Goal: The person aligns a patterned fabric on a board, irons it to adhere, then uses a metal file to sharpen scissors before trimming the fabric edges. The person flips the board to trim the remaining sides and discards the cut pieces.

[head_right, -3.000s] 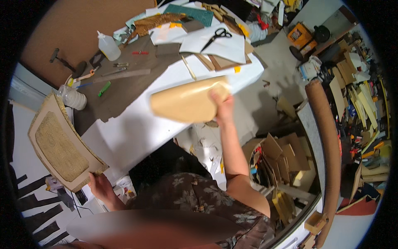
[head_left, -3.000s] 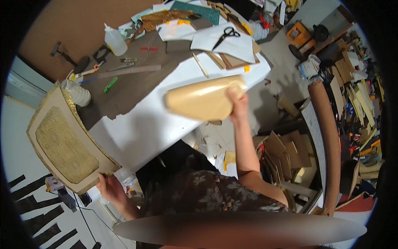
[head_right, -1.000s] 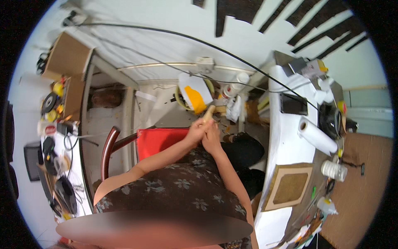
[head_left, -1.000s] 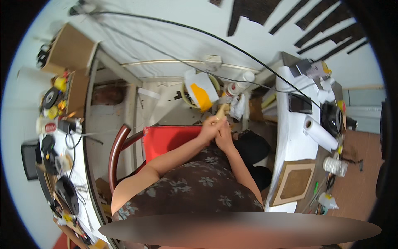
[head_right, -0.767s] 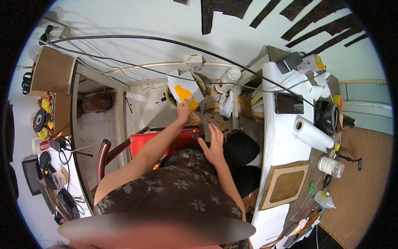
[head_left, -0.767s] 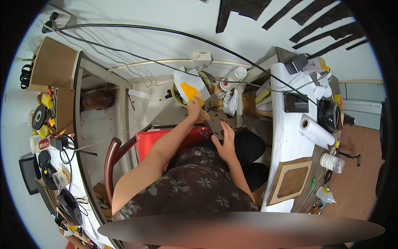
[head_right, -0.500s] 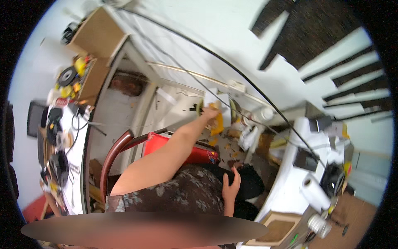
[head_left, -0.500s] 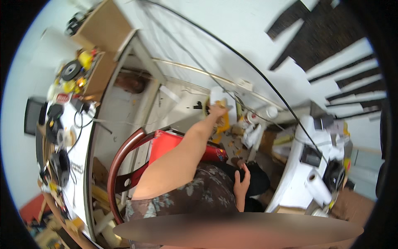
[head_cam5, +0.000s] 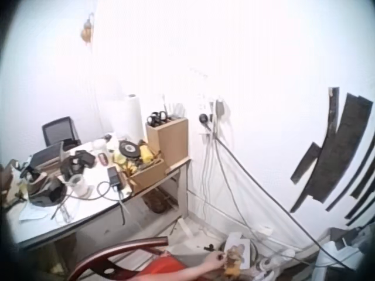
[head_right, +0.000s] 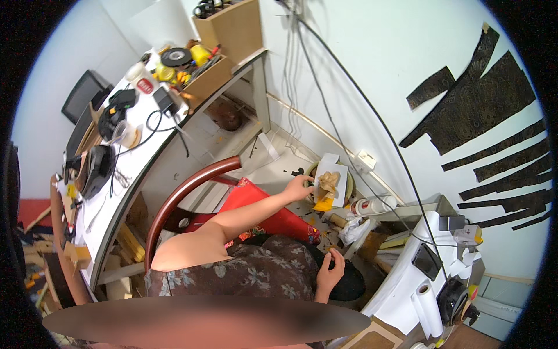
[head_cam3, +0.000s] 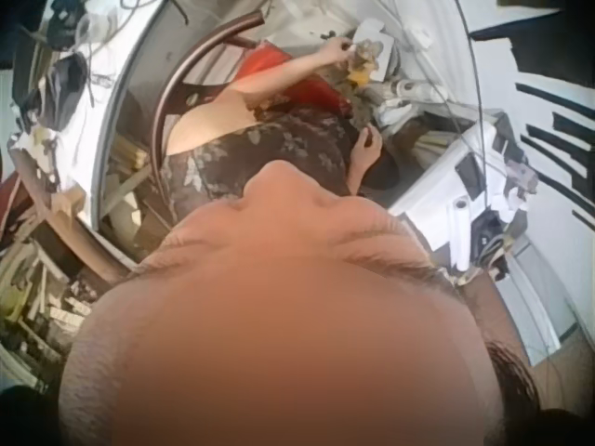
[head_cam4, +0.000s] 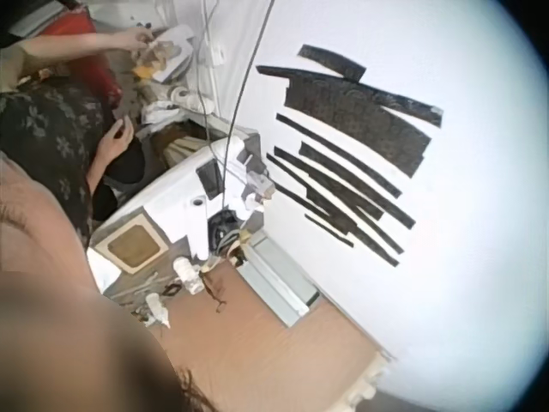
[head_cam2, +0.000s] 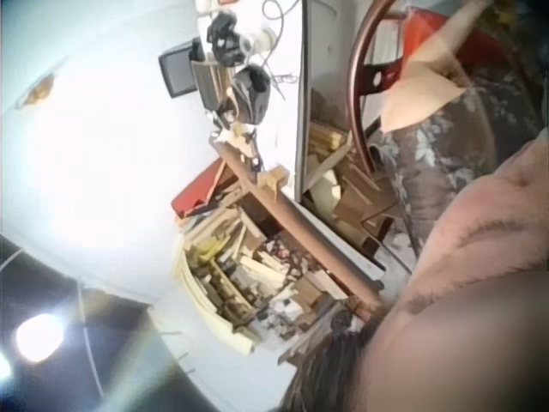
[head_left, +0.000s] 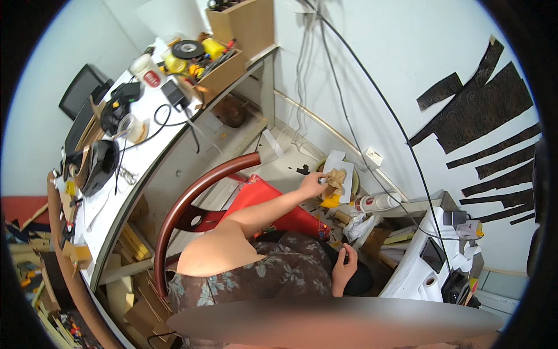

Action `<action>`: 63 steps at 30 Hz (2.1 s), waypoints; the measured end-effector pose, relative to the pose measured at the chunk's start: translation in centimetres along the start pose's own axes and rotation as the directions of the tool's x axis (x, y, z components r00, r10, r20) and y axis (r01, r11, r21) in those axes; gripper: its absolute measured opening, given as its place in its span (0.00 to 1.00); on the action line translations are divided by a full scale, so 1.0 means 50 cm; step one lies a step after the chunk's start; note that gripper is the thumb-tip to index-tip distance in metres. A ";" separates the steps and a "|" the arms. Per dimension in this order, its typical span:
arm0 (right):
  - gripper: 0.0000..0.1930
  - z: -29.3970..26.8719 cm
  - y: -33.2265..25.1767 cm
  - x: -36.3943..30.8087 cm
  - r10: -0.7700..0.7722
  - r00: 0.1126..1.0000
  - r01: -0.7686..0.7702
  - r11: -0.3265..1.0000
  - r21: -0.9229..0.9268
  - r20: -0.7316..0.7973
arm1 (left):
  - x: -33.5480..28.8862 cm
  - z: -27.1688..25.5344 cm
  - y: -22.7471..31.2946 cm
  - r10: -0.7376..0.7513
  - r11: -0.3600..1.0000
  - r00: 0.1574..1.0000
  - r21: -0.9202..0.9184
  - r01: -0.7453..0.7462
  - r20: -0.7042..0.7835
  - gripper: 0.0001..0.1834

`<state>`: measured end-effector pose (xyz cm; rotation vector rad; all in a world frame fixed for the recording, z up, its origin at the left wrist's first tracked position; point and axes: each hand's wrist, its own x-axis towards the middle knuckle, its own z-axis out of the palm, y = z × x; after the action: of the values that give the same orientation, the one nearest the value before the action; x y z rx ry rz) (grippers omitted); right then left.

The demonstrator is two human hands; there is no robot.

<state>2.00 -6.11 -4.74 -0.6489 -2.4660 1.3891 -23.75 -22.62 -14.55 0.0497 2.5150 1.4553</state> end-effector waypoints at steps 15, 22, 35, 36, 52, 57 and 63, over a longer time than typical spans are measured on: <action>0.07 -0.083 -0.009 -0.159 0.066 0.942 -0.049 0.997 0.059 -0.328 | -0.154 0.004 0.319 0.637 0.753 0.768 -0.259 -0.605 0.059 0.09; 0.09 -0.142 0.012 -0.253 0.187 0.854 -0.122 0.979 0.163 -0.485 | -0.255 0.316 0.642 0.921 0.373 0.282 -0.401 -0.836 0.268 0.11; 0.12 -0.160 0.038 -0.319 0.364 0.762 -0.204 0.920 0.335 -0.535 | -0.205 0.570 0.719 0.807 0.289 0.232 -0.020 -0.957 0.543 0.36; 0.12 -0.164 0.036 -0.320 0.354 0.773 -0.203 0.924 0.324 -0.527 | -0.205 0.565 0.721 0.804 0.289 0.238 -0.007 -0.957 0.545 0.37; 0.11 -0.150 0.020 -0.305 0.264 0.845 -0.155 0.953 0.260 -0.465 | -0.266 0.242 0.536 0.840 0.512 0.423 -0.239 -0.825 0.340 0.15; 0.10 -0.147 0.005 -0.274 0.244 0.886 -0.135 0.949 0.284 -0.393 | -0.232 0.137 0.430 0.810 0.567 0.526 -0.116 -0.816 0.259 0.14; 0.07 -0.142 -0.054 -0.205 0.037 0.938 0.010 0.991 0.134 -0.346 | -0.183 0.012 0.331 0.694 0.712 0.703 -0.009 -0.702 0.153 0.13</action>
<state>13.16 -7.01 1.38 -0.8044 -2.0777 1.3017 -16.16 -15.07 1.07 1.2076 2.5111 1.5261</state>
